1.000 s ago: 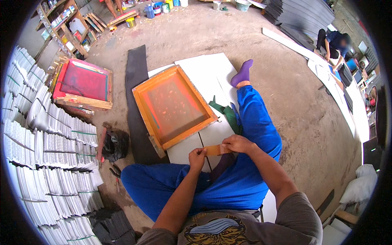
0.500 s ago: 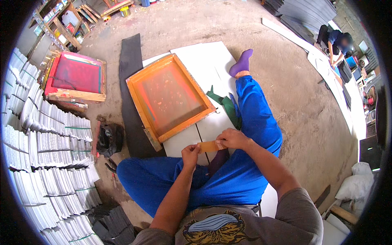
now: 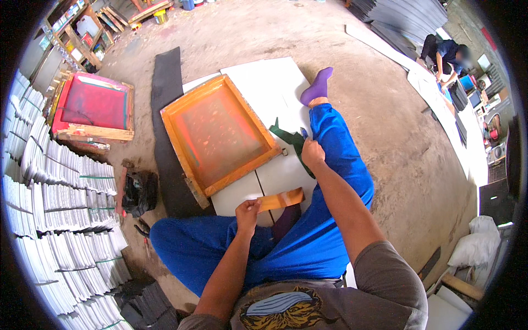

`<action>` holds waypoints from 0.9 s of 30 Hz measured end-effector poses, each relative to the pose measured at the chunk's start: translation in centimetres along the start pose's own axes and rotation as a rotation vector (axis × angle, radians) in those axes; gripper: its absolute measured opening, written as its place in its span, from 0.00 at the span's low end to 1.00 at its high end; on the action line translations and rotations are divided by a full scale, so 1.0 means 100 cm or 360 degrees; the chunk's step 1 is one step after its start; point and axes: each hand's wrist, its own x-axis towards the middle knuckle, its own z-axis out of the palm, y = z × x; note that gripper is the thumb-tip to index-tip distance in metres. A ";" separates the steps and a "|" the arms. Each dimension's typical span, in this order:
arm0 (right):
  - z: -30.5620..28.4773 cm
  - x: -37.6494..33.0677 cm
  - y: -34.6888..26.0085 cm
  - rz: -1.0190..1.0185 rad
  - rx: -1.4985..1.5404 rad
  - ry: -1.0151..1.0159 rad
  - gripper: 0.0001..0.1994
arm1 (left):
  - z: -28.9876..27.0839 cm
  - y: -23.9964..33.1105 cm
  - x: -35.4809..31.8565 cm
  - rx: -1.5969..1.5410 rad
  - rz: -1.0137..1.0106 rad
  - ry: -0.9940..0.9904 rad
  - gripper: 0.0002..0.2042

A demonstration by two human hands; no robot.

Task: The person sits on the floor and applies orange tape to the edges of a wooden screen printing frame. They smooth the tape along each side and use a small blade to trim excess tape at the corners.

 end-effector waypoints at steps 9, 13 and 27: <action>-0.047 -0.031 -0.019 0.0154 0.0158 0.0042 0.14 | -0.005 -0.011 0.003 -0.0099 -0.0026 -0.0064 0.13; -0.060 -0.073 -0.015 -0.0214 0.0240 0.0168 0.16 | 0.003 0.001 -0.006 -0.0028 0.0054 -0.0032 0.11; -0.044 -0.259 -0.030 -0.0432 0.0389 -0.0132 0.12 | 0.011 0.008 -0.023 0.0098 0.0367 0.0116 0.07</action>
